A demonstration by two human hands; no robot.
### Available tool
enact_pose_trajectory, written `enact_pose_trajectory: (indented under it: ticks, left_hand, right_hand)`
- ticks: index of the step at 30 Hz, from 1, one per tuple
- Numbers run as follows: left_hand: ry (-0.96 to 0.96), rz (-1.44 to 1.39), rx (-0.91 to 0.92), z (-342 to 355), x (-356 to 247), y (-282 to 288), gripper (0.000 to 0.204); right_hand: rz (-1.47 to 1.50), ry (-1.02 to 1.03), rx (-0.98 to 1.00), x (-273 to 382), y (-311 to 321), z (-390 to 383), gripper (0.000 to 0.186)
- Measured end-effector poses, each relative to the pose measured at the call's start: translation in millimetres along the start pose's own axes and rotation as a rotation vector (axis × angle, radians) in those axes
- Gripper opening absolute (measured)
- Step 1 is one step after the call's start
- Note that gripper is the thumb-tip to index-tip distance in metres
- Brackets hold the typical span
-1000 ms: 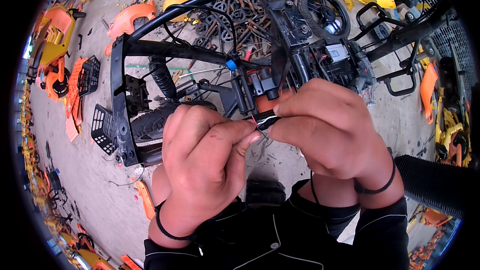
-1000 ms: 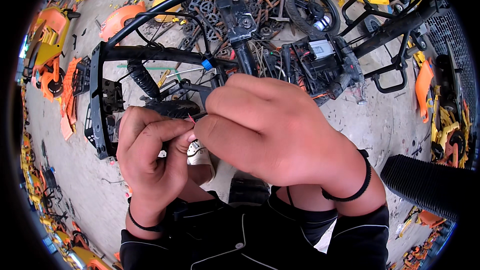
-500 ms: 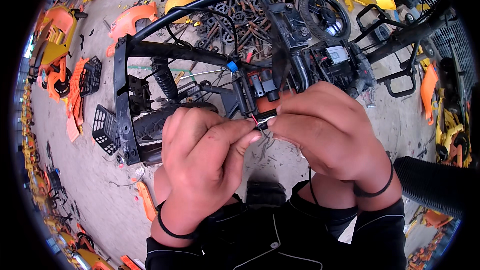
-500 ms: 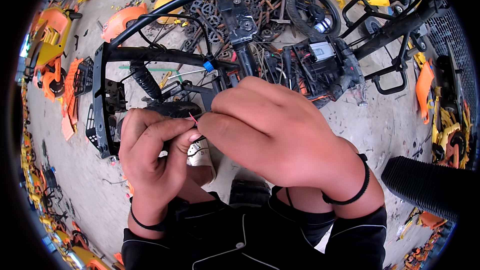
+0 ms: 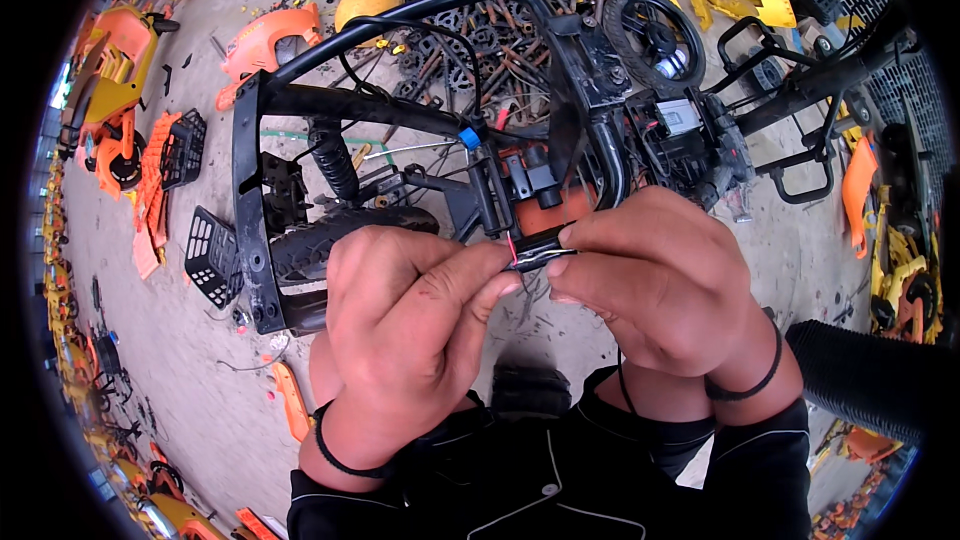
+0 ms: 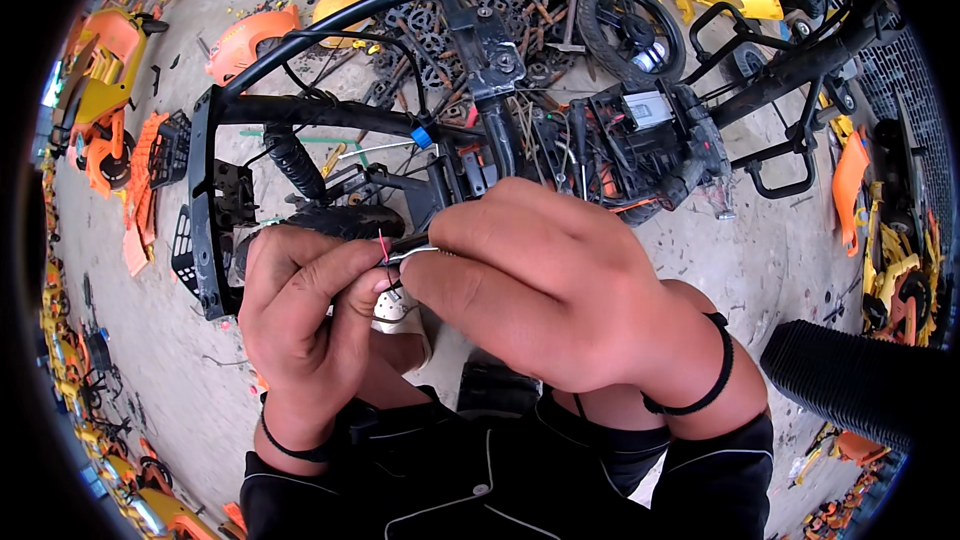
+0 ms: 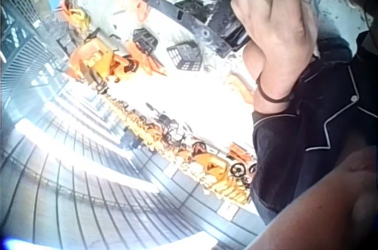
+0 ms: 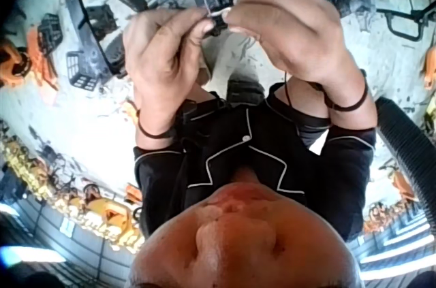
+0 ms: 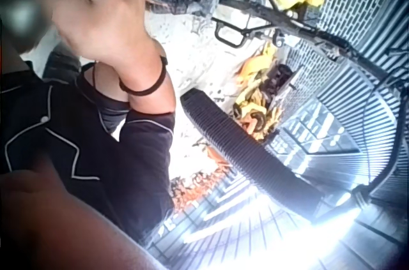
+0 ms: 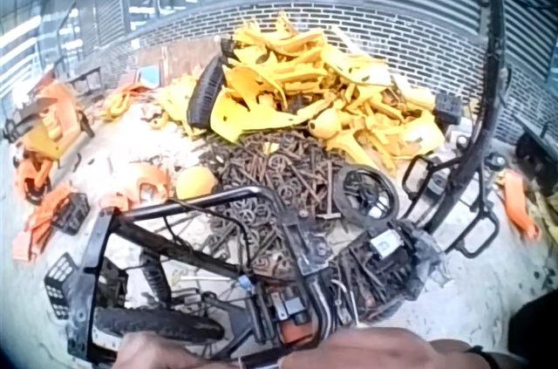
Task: The person works on the wiring of a motorcycle frame, manipulating small electrical connectors and wires with their hands while sitting on the floor, and later picks up several small fasteners from the ground.
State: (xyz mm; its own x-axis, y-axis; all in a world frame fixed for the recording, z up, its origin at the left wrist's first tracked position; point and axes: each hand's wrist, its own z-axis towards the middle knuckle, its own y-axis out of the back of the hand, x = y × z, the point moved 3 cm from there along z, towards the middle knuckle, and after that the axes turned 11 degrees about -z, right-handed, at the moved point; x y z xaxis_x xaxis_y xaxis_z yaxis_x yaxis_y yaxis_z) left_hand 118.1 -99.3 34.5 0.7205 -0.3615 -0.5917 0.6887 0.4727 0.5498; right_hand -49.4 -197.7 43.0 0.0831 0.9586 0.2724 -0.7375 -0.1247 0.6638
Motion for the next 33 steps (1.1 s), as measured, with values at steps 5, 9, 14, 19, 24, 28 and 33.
enact_pose_trajectory:
  ticks: [5, 9, 14, 19, 24, 28, 33]
  left_hand:
    - [0.006, -0.084, -0.021, -1.3, -1.2, 4.8, 0.022]
    - [-0.009, -0.154, -0.047, -2.9, 0.0, 9.0, 0.018]
    - [0.028, -0.234, -0.062, -5.8, 0.9, 13.0, 0.017]
    - [0.007, -0.259, -0.077, -6.7, 3.5, 14.7, 0.018]
    - [-0.026, -0.118, -0.014, -6.2, -0.7, 8.5, 0.020]
    - [-0.104, -0.060, 0.004, -9.8, -5.0, 4.6, 0.023]
    - [-0.101, -0.011, 0.026, -20.2, -24.3, 8.6, 0.025]
  right_hand:
    - [0.023, -0.018, -0.035, 7.6, 0.6, -1.3, 0.033]
    - [0.157, -0.121, 0.003, 10.7, 0.8, 3.2, 0.030]
    - [0.301, -0.244, -0.018, 13.5, -5.6, 4.2, 0.023]
    - [0.305, -0.231, 0.019, 15.5, -8.1, 0.7, 0.022]
    - [-0.145, 0.050, 0.053, 16.6, 2.3, 0.8, 0.026]
    - [-0.324, 0.159, 0.102, 36.0, 10.9, 3.7, 0.028]
    - [-0.233, 0.093, 0.134, 48.9, 20.5, -1.4, 0.027]
